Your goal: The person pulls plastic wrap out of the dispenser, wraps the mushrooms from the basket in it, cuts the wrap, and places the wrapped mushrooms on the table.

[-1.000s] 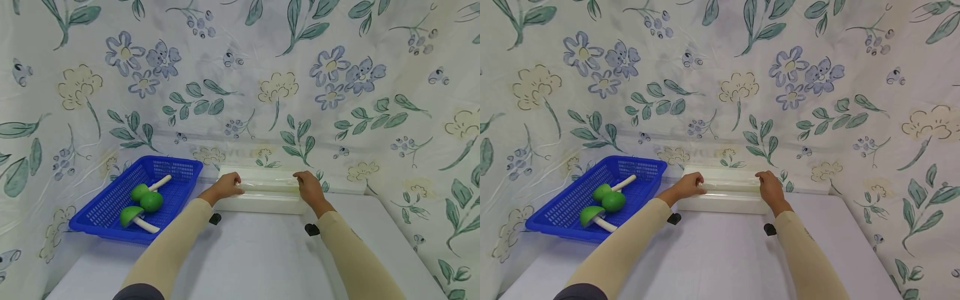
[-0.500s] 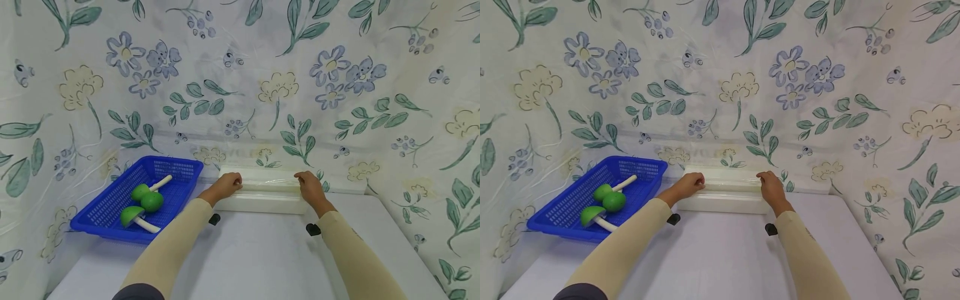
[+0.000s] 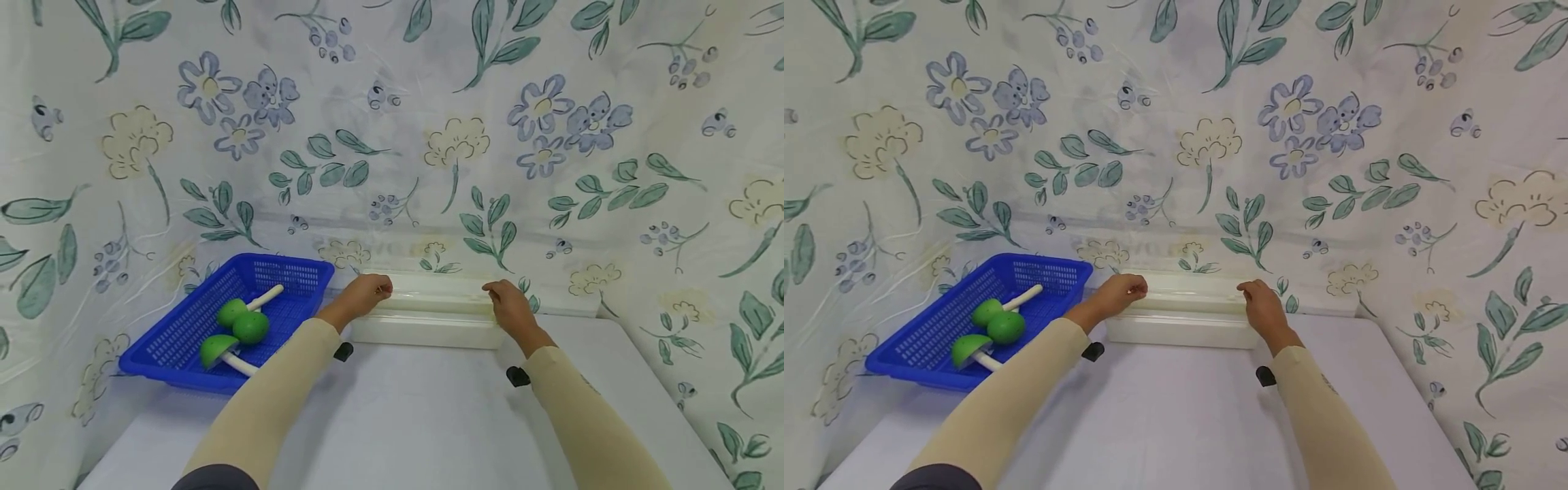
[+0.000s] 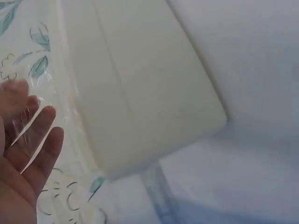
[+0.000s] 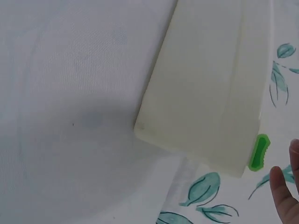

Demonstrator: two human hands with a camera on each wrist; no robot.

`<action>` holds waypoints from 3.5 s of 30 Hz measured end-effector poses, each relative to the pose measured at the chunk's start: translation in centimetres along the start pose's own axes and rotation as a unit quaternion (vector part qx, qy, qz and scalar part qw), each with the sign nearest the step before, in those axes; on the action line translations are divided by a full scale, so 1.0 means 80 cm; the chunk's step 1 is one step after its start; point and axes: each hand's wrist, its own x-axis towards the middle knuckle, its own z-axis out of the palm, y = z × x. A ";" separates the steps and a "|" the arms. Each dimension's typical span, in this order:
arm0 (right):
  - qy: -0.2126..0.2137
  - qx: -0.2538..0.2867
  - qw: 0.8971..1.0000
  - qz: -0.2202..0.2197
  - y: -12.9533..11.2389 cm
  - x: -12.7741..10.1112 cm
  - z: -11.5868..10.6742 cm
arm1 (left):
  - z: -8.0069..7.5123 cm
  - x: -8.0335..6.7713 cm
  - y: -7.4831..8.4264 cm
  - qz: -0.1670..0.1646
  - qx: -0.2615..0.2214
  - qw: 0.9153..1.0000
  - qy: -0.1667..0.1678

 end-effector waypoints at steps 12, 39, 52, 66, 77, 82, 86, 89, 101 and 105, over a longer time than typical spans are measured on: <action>-0.071 -0.049 0.996 -0.035 0.001 0.004 -0.021 | -0.034 -0.010 0.001 0.004 0.062 0.997 -0.041; -0.027 -0.103 0.989 -0.104 -0.026 0.008 -0.065 | -0.078 -0.020 0.003 -0.032 0.015 0.999 0.014; 0.018 -0.122 0.982 -0.142 -0.034 0.014 -0.091 | -0.114 -0.014 0.022 -0.002 0.027 0.999 0.020; 0.065 -0.133 0.965 -0.217 -0.053 0.019 -0.130 | -0.152 -0.014 0.041 0.020 0.037 0.997 0.057; 0.117 -0.131 0.939 -0.295 -0.066 0.025 -0.158 | -0.179 -0.016 0.059 0.042 0.040 0.994 0.089; 0.137 -0.137 0.934 -0.301 -0.071 0.029 -0.169 | -0.189 -0.018 0.070 0.045 0.045 0.994 0.092; 0.147 -0.134 0.932 -0.302 -0.078 0.032 -0.177 | -0.197 -0.021 0.075 0.047 0.051 0.993 0.096; 0.152 -0.137 0.931 -0.303 -0.082 0.032 -0.182 | -0.201 -0.023 0.077 0.055 0.055 0.992 0.104; 0.175 -0.125 0.923 -0.319 -0.091 0.025 -0.203 | -0.218 -0.038 0.093 0.084 0.053 0.988 0.115; 0.182 -0.123 0.921 -0.323 -0.095 0.025 -0.205 | -0.226 -0.045 0.098 0.095 0.055 0.987 0.117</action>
